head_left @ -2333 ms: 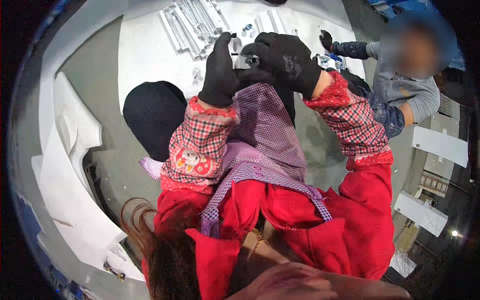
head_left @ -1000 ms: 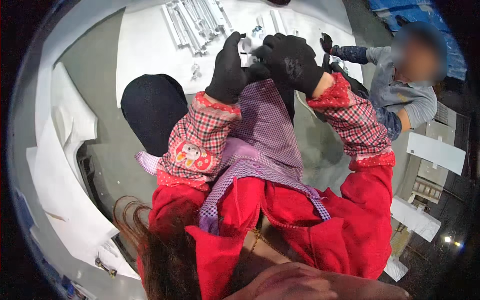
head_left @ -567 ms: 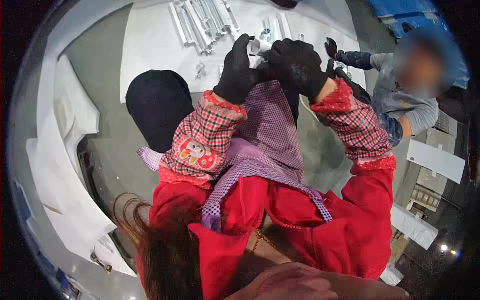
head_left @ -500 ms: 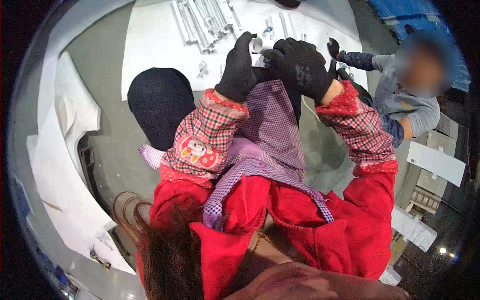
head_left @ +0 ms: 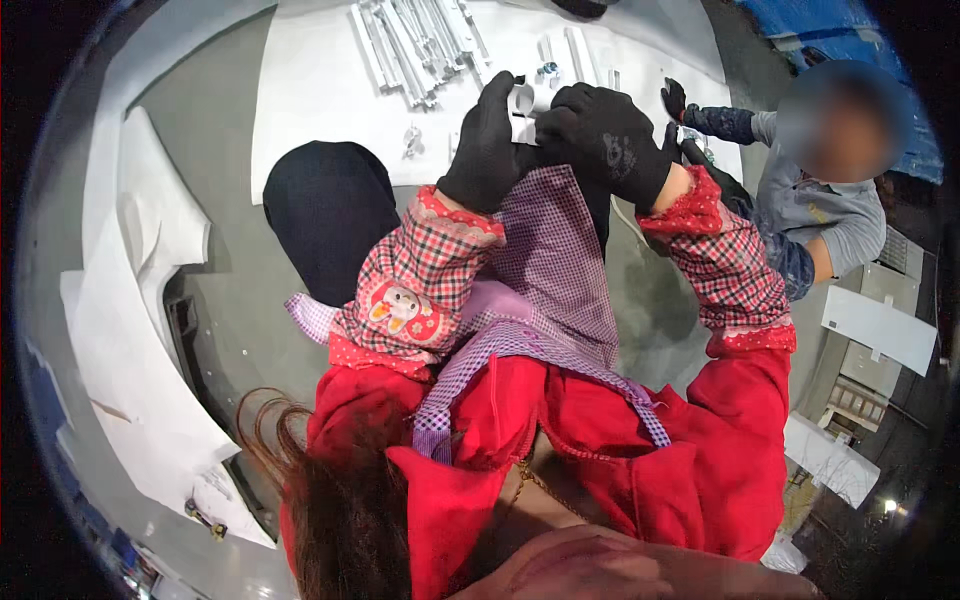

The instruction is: Assembling various components for lighting fixtures at a low workbench.

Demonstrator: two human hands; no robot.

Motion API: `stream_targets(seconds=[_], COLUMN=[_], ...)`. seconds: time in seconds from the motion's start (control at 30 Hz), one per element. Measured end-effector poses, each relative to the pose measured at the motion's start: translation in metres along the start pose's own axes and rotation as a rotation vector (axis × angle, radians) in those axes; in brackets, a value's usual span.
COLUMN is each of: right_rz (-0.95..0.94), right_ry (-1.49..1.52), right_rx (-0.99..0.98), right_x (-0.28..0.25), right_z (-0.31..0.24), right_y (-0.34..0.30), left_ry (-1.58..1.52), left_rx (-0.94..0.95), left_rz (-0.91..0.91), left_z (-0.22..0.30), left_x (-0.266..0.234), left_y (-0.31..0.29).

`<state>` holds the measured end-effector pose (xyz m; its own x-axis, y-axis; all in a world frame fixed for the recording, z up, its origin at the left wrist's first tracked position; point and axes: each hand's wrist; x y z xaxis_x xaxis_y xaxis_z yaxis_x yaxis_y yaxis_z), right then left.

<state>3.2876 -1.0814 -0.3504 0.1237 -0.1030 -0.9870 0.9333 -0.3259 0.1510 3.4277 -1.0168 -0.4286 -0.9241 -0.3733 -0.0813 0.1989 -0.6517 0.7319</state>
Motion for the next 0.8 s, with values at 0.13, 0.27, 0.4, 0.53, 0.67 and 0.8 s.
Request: stream_targets(seconds=[0.13, 0.27, 0.4, 0.53, 0.67, 0.8], right_rz=[-0.063, -0.114, 0.458, 0.599, 0.49, 0.628], right_ry=[0.002, -0.035, -0.101, 1.713, 0.948, 1.789], right_rx=[0.006, 0.187, 0.338, 0.583, 0.395, 0.747], right_x=[-0.006, -0.009, 0.01, 0.004, 0.014, 0.07], right_z=[0.003, 0.005, 0.021, -0.018, -0.008, 0.032], right_y=[-0.002, 0.006, -0.016, 0.001, -0.035, -0.071], left_ry=[-0.049, 0.048, -0.111, -0.073, -0.328, -0.155], left_rx=[-0.12, 0.021, -0.28, -0.333, -0.167, 0.158], left_rz=[-0.029, 0.038, -0.104, -0.315, -0.331, -0.429], left_z=[0.005, 0.013, 0.02, 0.017, 0.02, 0.026], left_x=[0.003, 0.002, 0.014, 0.02, 0.029, 0.056], left_y=[0.005, 0.021, 0.044, 0.044, 0.035, 0.035])
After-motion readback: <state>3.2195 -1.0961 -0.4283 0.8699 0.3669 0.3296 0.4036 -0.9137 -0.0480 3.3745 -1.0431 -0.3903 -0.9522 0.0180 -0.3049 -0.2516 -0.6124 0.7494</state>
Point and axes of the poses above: each hand's wrist, its own y-axis towards the middle knuckle, its own x-axis out of the palm, z = x × y, and after that the axes turned 8 degrees about -y, right-handed
